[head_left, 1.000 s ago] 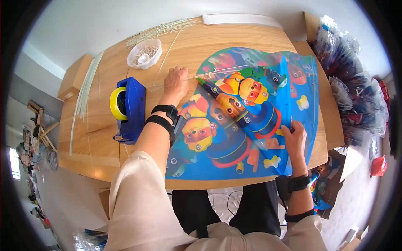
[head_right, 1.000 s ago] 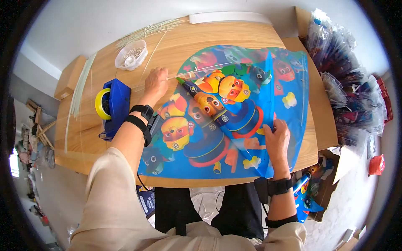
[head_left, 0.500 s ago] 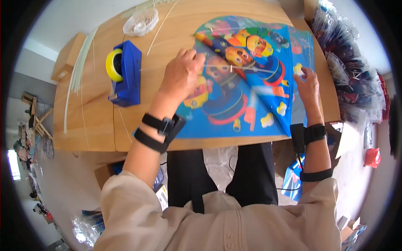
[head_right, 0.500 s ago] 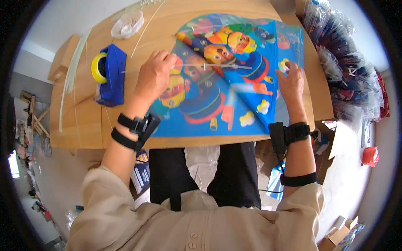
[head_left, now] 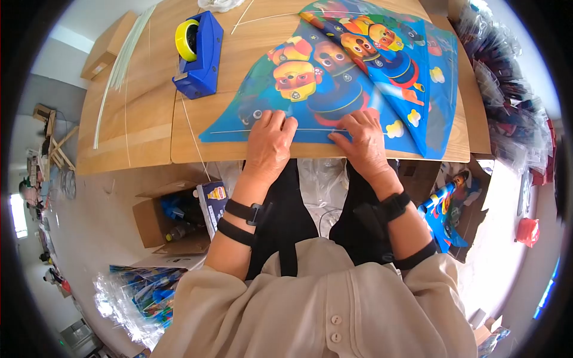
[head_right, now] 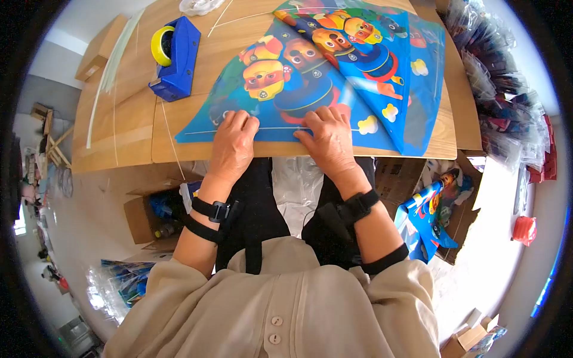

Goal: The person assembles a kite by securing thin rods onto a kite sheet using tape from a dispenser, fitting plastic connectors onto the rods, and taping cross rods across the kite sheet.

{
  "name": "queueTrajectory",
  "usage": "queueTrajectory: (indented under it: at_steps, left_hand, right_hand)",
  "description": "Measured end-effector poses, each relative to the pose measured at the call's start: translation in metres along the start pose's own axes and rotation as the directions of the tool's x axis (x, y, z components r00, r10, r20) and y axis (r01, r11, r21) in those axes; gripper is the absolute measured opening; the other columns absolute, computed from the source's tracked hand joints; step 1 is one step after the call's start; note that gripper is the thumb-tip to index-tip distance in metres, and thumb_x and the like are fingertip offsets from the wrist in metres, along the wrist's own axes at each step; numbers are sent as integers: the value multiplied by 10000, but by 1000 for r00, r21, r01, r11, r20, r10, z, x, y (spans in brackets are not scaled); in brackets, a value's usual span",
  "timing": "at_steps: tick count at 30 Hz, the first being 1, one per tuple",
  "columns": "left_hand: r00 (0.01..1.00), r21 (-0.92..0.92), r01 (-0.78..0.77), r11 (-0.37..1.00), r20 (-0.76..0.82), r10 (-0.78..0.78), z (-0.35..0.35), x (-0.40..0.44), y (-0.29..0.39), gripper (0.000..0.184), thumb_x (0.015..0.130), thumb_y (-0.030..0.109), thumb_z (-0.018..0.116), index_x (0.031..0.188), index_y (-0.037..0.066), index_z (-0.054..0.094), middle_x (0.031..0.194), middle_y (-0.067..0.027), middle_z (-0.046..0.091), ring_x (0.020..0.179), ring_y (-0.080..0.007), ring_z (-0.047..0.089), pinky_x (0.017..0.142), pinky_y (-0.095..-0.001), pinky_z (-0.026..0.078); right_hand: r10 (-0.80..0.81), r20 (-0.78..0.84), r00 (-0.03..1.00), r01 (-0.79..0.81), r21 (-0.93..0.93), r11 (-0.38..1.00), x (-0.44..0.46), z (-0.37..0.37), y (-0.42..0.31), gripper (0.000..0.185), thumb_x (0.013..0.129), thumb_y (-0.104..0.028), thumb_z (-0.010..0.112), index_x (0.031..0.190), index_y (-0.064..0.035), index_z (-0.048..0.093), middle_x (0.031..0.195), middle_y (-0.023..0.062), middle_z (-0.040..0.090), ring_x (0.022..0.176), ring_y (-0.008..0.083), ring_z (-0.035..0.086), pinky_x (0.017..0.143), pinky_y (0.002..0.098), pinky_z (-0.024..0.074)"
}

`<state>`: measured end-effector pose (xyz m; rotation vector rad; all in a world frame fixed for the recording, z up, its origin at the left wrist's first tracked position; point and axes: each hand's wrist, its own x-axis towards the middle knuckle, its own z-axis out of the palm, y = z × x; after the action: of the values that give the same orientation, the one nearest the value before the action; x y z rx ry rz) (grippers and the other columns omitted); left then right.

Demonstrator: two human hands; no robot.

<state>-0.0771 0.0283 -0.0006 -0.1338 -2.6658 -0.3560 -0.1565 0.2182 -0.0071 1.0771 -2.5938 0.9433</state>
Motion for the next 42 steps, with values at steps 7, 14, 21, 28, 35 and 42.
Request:
queueTrajectory:
  at_steps: [7, 14, 21, 28, 35, 42]
  left_hand:
    - [999, -97, -25, 995, -42, 21, 3, -1, 2, 88, 693, 7, 534, 777, 29, 522, 792, -109, 494, 795, -292, 504, 699, -374, 451]
    - [999, -101, -34, 994, -32, 31, 9, -4, -2, 102, 684, 9, 540, 779, 38, 518, 790, -98, 494, 806, -278, 502, 699, -357, 456]
    - [1000, -117, -22, 993, -22, 19, 10, -4, 1, 107, 685, 6, 558, 775, 38, 508, 777, -91, 481, 802, -268, 493, 687, -353, 455]
    - [1000, -125, -15, 992, -29, 11, 11, -6, 1, 105, 687, 11, 565, 774, 39, 515, 776, -94, 481, 801, -277, 495, 681, -361, 458]
    - [1000, -137, -11, 991, -22, 9, 12, -4, -1, 116, 670, -33, 544, 772, 22, 533, 788, -109, 500, 795, -293, 509, 676, -375, 456]
    - [1000, -121, -4, 993, -10, 3, 13, -3, -1, 109, 693, -24, 564, 793, 17, 548, 781, -104, 509, 791, -289, 515, 682, -376, 452]
  right_hand:
    - [-113, -15, 993, 109, -172, 979, 4, -1, -5, 182, 670, -152, 686, 738, -72, 537, 777, 91, 516, 794, 305, 523, 706, 412, 422]
    - [41, 13, 999, -42, 127, 991, -8, -3, -2, 118, 687, -30, 638, 787, -32, 575, 816, 128, 541, 811, 339, 546, 705, 405, 443]
    - [90, 56, 994, -99, 191, 977, -8, -3, 4, 114, 707, -13, 622, 813, -31, 583, 826, 128, 553, 797, 317, 560, 675, 374, 449]
    - [76, 63, 995, -87, 195, 977, -8, -3, 4, 98, 717, -9, 607, 810, -24, 578, 812, 133, 546, 786, 319, 555, 672, 371, 447]
    - [78, 47, 996, -85, 175, 981, -8, -2, 6, 103, 693, -33, 618, 789, -37, 582, 803, 129, 549, 776, 332, 553, 667, 388, 443]
    - [47, 25, 999, -51, 172, 984, -3, 9, -1, 76, 700, -66, 633, 757, -54, 584, 802, 106, 546, 792, 316, 546, 692, 402, 435]
